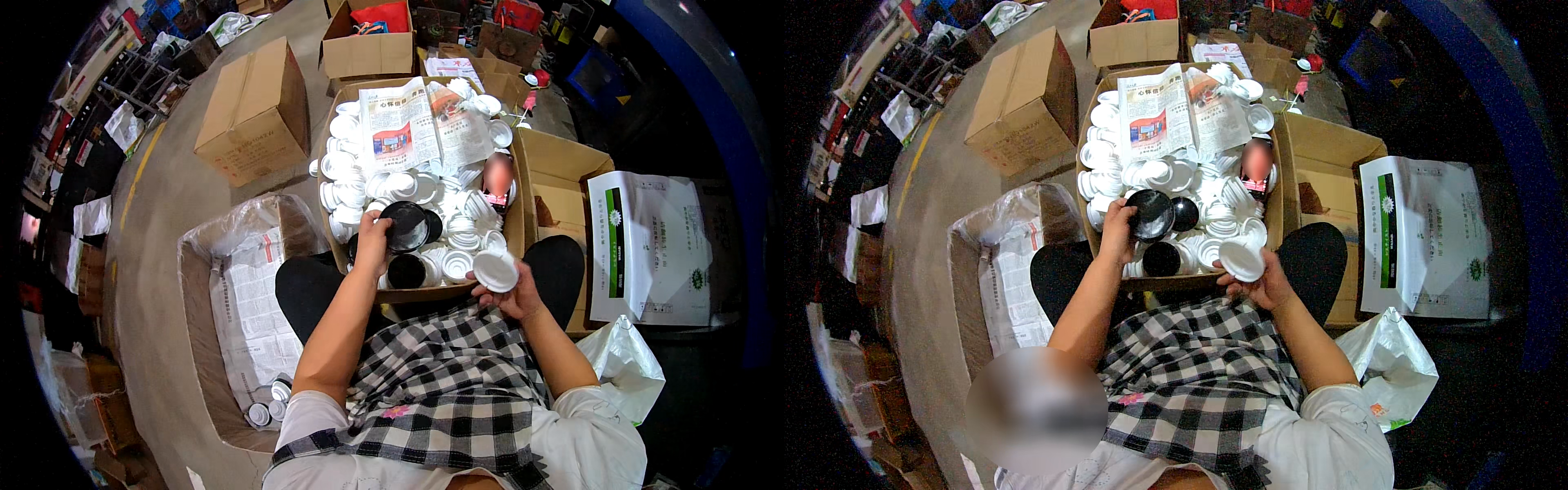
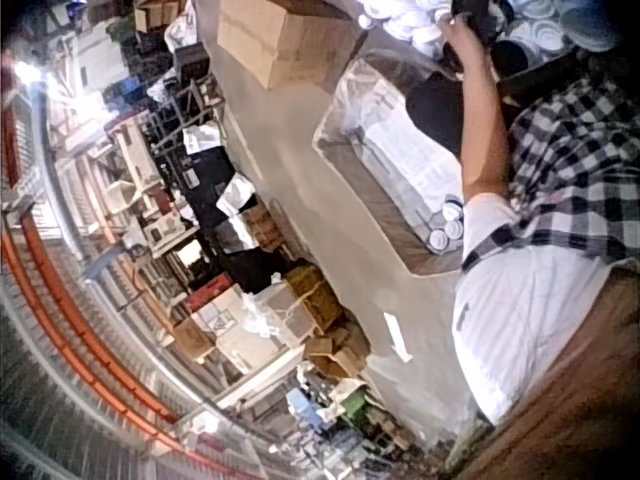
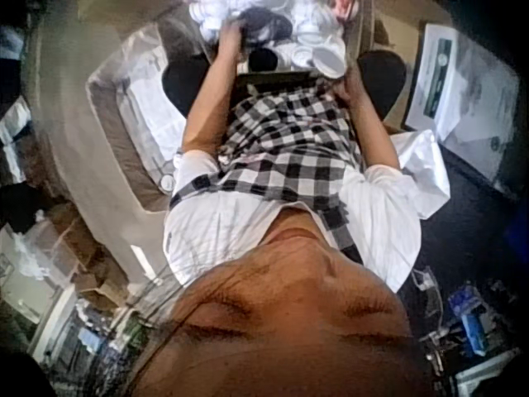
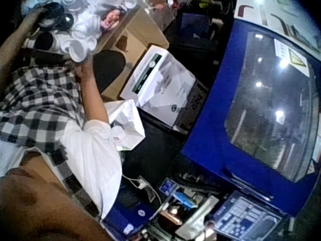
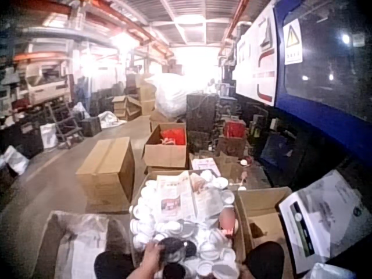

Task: The person sits on the floor and repeatedly picks up white plastic containers and black lids, then presses the lids onto the containers. The assembled containers are placed into a nearby cardboard box.

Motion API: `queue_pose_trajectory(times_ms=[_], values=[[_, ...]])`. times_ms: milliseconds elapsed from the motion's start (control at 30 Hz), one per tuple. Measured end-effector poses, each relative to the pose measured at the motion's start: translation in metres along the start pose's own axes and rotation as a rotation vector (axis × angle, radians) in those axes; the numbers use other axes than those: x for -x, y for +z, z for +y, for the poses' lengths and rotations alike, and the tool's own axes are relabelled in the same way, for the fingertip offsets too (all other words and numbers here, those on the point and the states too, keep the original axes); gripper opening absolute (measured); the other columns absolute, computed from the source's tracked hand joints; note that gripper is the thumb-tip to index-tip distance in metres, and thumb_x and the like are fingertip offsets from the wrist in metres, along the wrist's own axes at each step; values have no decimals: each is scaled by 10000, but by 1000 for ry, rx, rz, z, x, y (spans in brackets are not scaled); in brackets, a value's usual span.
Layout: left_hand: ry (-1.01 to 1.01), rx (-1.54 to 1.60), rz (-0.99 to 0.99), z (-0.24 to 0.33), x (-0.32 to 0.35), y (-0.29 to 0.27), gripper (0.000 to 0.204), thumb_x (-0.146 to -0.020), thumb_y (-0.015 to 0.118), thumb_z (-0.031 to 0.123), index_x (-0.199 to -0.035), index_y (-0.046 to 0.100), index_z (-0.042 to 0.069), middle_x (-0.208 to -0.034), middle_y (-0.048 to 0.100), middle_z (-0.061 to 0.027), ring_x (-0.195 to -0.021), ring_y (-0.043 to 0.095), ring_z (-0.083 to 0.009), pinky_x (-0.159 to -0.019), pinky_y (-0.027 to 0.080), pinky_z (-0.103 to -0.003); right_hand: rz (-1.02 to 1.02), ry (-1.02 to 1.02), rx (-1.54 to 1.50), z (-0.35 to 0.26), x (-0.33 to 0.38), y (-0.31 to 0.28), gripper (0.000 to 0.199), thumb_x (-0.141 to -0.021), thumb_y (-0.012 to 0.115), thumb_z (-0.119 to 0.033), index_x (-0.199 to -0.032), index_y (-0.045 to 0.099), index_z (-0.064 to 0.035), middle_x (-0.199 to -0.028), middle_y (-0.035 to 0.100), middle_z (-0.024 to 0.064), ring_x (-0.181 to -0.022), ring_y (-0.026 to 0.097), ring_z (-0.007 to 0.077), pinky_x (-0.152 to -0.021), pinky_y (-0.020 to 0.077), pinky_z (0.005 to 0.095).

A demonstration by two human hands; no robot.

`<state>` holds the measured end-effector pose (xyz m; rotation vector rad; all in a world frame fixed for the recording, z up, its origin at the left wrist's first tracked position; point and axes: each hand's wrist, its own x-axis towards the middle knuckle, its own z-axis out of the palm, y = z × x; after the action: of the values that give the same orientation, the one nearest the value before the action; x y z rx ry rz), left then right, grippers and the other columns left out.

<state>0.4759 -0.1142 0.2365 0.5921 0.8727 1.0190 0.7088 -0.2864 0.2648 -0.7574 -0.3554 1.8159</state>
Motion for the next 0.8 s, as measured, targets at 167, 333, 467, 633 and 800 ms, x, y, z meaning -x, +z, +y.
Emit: queue_pose_trajectory(times_ms=[167, 333, 467, 633, 800], values=[[-302, 253, -299, 10, 14, 6, 353, -875, 453, 228, -1177, 433, 49, -1056, 567, -151, -951, 588, -288, -782, 508, -472, 163, -89, -189, -13, -12, 32, 674, -837, 301, -582, -1219, 446, -46, -1110, 545, 225, -884, 612, 298, -655, 534, 386], [-404, 386, -529, 12, 22, 12, 449, -916, 333, 350, -1200, 439, 18, -1132, 547, -179, -999, 572, -309, -807, 493, -496, 100, -138, -184, -12, -19, 36, 656, -847, 334, -583, -1254, 417, -75, -1166, 513, 213, -976, 577, 320, -741, 513, 419], [-419, 464, -609, 11, 28, 16, 456, -902, 302, 310, -1257, 393, 37, -1208, 498, -166, -1073, 527, -309, -849, 463, -498, 120, -212, -56, -7, -22, 39, 623, -855, 402, -547, -1295, 365, -107, -1217, 484, 149, -1045, 531, 313, -757, 497, 431], [-402, 491, -634, 13, 31, 19, 466, -897, 288, 268, -1271, 371, 2, -1226, 481, -177, -1092, 506, -329, -882, 432, -509, 52, -285, 86, -5, -30, 44, 593, -835, 555, -355, -1312, 309, -102, -1229, 443, 118, -1093, 491, 272, -816, 471, 402], [-314, 408, -696, 15, 36, 24, 466, -881, 348, 245, -1303, 343, 45, -1264, 457, -122, -1137, 478, -272, -913, 414, -482, 285, -730, 906, 8, -39, 69, 704, -696, 699, -65, -1281, 308, -44, -1209, 416, 128, -1114, 448, 222, -941, 368, 332]])
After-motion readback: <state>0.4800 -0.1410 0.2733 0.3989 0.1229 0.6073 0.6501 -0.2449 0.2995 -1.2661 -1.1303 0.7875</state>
